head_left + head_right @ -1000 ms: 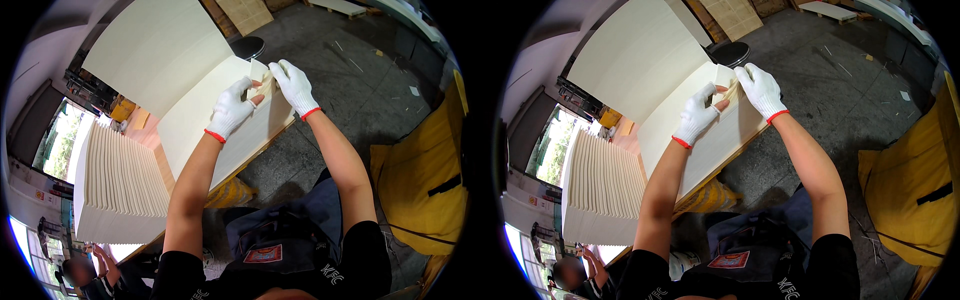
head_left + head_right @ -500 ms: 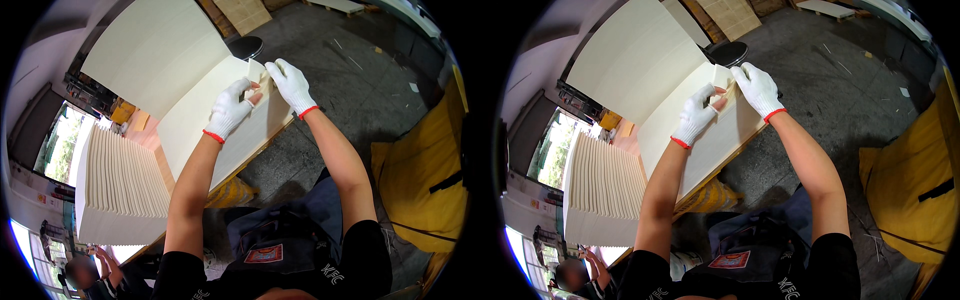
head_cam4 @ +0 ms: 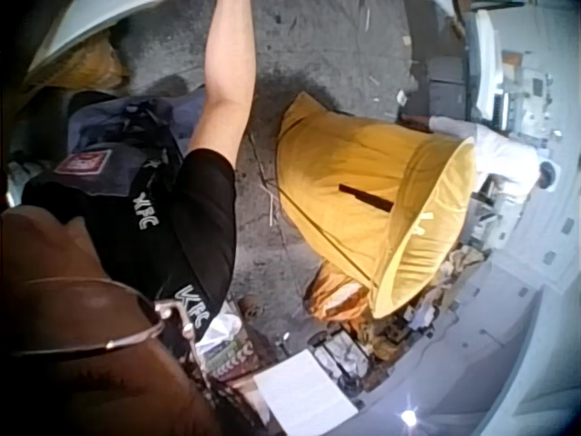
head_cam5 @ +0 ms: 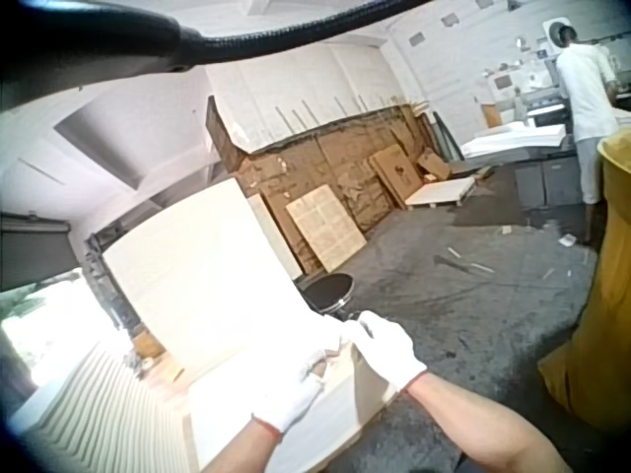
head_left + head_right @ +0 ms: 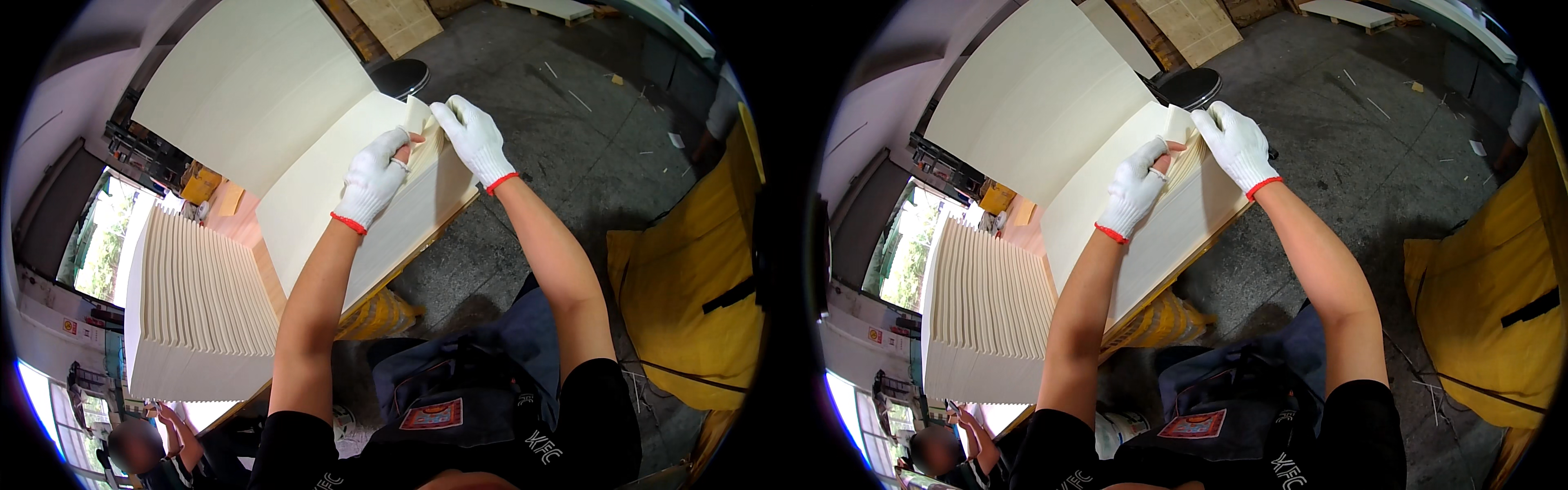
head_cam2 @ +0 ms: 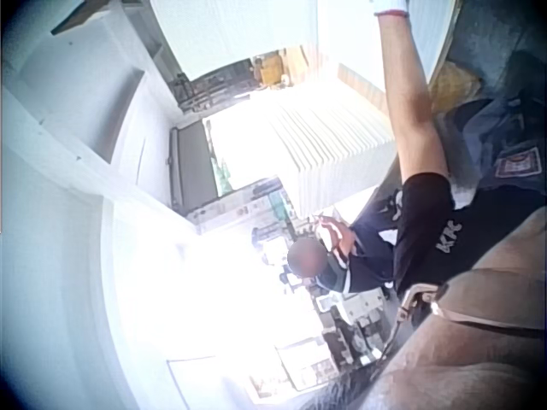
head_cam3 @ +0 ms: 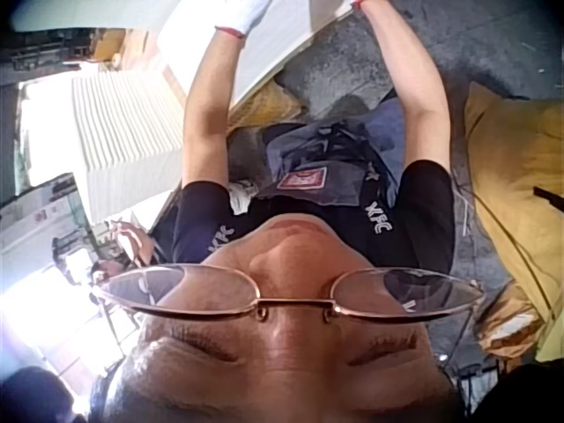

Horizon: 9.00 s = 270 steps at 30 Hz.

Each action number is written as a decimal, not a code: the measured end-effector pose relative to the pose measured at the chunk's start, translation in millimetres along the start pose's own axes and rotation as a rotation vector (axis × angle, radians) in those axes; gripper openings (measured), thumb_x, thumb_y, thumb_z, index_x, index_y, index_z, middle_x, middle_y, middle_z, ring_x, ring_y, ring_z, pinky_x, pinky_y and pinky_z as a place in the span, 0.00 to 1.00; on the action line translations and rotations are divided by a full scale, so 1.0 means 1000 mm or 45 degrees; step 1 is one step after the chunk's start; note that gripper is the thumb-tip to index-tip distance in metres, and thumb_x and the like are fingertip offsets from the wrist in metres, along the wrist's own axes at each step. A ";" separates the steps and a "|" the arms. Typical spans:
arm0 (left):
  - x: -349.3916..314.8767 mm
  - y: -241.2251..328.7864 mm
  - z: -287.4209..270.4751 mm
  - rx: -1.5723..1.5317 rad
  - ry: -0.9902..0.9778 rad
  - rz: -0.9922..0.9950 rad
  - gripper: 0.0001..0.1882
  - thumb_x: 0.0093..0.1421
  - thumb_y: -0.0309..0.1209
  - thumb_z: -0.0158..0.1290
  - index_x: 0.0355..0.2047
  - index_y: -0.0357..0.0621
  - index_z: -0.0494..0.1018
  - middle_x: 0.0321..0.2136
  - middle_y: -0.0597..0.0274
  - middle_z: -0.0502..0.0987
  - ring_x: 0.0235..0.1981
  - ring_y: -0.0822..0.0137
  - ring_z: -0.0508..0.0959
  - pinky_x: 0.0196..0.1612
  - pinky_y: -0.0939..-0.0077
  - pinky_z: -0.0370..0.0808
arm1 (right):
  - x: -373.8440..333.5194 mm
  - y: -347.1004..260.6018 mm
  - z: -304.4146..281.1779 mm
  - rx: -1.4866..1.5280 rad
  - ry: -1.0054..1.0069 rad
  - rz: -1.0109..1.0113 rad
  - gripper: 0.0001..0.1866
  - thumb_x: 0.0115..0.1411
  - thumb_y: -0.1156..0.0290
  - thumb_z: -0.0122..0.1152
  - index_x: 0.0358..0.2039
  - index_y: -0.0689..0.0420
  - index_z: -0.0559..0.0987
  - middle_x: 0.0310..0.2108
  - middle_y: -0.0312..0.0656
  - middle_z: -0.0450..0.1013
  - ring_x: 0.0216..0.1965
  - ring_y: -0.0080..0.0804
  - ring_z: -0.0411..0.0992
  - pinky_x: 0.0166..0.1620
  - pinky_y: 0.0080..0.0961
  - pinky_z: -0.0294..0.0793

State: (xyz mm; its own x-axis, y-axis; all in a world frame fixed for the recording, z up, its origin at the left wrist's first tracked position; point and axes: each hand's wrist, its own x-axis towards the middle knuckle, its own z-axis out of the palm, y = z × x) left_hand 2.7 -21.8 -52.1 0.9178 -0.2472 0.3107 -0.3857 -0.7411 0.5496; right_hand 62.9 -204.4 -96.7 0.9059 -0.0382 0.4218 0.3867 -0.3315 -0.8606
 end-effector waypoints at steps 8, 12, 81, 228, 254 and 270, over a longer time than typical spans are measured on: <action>-0.001 0.011 0.000 0.026 -0.024 -0.120 0.16 0.62 0.34 0.61 0.50 0.49 0.78 0.43 0.51 0.81 0.41 0.58 0.81 0.46 0.67 0.76 | -0.001 0.001 0.000 0.017 0.013 -0.006 0.28 0.66 0.42 0.50 0.30 0.58 0.74 0.28 0.53 0.75 0.33 0.54 0.75 0.37 0.43 0.70; -0.002 0.008 0.002 -0.076 0.075 -0.133 0.14 0.66 0.32 0.53 0.51 0.50 0.77 0.42 0.50 0.81 0.43 0.52 0.81 0.49 0.66 0.76 | -0.003 -0.005 -0.003 0.071 -0.020 0.044 0.28 0.66 0.43 0.50 0.28 0.58 0.73 0.27 0.52 0.74 0.32 0.53 0.74 0.37 0.42 0.70; -0.003 0.018 -0.001 -0.041 0.009 -0.071 0.18 0.68 0.28 0.45 0.55 0.51 0.76 0.31 0.57 0.75 0.32 0.68 0.74 0.41 0.73 0.74 | 0.018 0.006 -0.043 -0.845 -0.274 -0.754 0.17 0.65 0.50 0.54 0.37 0.52 0.78 0.30 0.44 0.75 0.36 0.46 0.76 0.41 0.43 0.75; -0.507 -0.023 -0.452 0.692 0.709 -0.842 0.20 0.55 0.39 0.68 0.45 0.43 0.84 0.30 0.62 0.82 0.31 0.72 0.77 0.38 0.75 0.74 | -0.154 -0.396 0.193 0.062 -1.033 -1.278 0.15 0.57 0.64 0.71 0.41 0.60 0.87 0.31 0.39 0.80 0.28 0.20 0.71 0.32 0.19 0.71; -0.373 0.050 -0.256 1.091 0.701 0.253 0.16 0.51 0.24 0.62 0.42 0.39 0.80 0.49 0.46 0.79 0.53 0.49 0.78 0.55 0.55 0.75 | -0.039 -0.049 0.048 -0.885 -0.259 -0.934 0.27 0.60 0.47 0.61 0.53 0.52 0.78 0.44 0.42 0.76 0.47 0.46 0.75 0.50 0.42 0.73; -0.029 -0.014 -0.027 0.459 -0.117 0.002 0.19 0.62 0.33 0.51 0.53 0.52 0.77 0.54 0.55 0.75 0.57 0.51 0.72 0.60 0.61 0.70 | 0.029 -0.046 -0.025 -0.926 -0.452 -0.772 0.26 0.67 0.41 0.48 0.34 0.53 0.77 0.33 0.46 0.77 0.39 0.49 0.76 0.43 0.43 0.75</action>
State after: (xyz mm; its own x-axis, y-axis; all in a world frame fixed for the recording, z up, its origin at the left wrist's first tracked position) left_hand -21.2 12.5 -47.3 0.9281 -0.2918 0.2314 -0.3445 -0.9087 0.2356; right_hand 67.0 -213.6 -37.6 0.6365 0.5706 0.5190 0.7069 -0.7007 -0.0965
